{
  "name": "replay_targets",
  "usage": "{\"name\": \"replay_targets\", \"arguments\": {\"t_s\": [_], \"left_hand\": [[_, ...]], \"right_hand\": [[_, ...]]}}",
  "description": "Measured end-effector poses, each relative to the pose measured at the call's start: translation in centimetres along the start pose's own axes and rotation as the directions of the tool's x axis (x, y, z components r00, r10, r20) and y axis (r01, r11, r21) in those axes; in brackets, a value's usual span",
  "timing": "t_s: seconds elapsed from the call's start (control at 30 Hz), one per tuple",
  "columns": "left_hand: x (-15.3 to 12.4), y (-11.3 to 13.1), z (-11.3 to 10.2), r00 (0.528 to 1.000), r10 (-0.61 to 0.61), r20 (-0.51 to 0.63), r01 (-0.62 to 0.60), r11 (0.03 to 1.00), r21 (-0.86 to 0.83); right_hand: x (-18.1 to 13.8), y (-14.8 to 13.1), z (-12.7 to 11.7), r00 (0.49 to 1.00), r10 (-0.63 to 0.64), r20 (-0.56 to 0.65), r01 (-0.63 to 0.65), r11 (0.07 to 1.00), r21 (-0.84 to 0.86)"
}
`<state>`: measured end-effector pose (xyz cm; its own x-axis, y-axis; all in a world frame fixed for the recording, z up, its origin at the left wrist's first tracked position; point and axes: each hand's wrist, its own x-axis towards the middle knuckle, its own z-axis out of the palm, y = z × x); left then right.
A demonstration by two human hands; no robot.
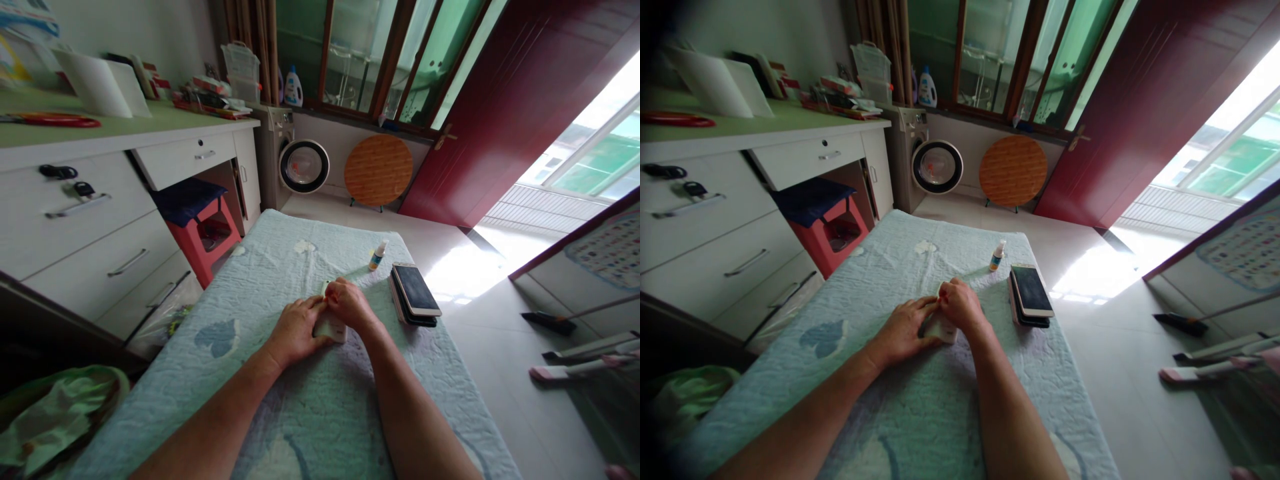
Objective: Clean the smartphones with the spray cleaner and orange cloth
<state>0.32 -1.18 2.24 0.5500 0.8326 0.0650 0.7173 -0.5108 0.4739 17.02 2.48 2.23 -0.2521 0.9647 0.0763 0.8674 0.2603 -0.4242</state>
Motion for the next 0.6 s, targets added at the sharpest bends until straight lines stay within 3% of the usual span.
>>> {"name": "replay_targets", "arguments": {"t_s": [0.13,0.33,0.6], "left_hand": [[0.0,-0.1,0.1,1.000,0.005,-0.003,-0.005,1.000,0.007],[0.1,-0.2,0.3,1.000,-0.010,0.006,0.010,0.999,0.047],[0.1,-0.3,0.2,1.000,0.002,0.016,-0.003,0.999,0.049]], "right_hand": [[0.0,0.1,-0.1,0.999,0.000,-0.037,0.001,1.000,0.020],[0.0,0.9,-0.2,0.975,0.174,-0.141,-0.178,0.984,-0.015],[-0.2,1.6,-0.7,0.951,0.265,-0.160,-0.277,0.959,-0.058]]}}
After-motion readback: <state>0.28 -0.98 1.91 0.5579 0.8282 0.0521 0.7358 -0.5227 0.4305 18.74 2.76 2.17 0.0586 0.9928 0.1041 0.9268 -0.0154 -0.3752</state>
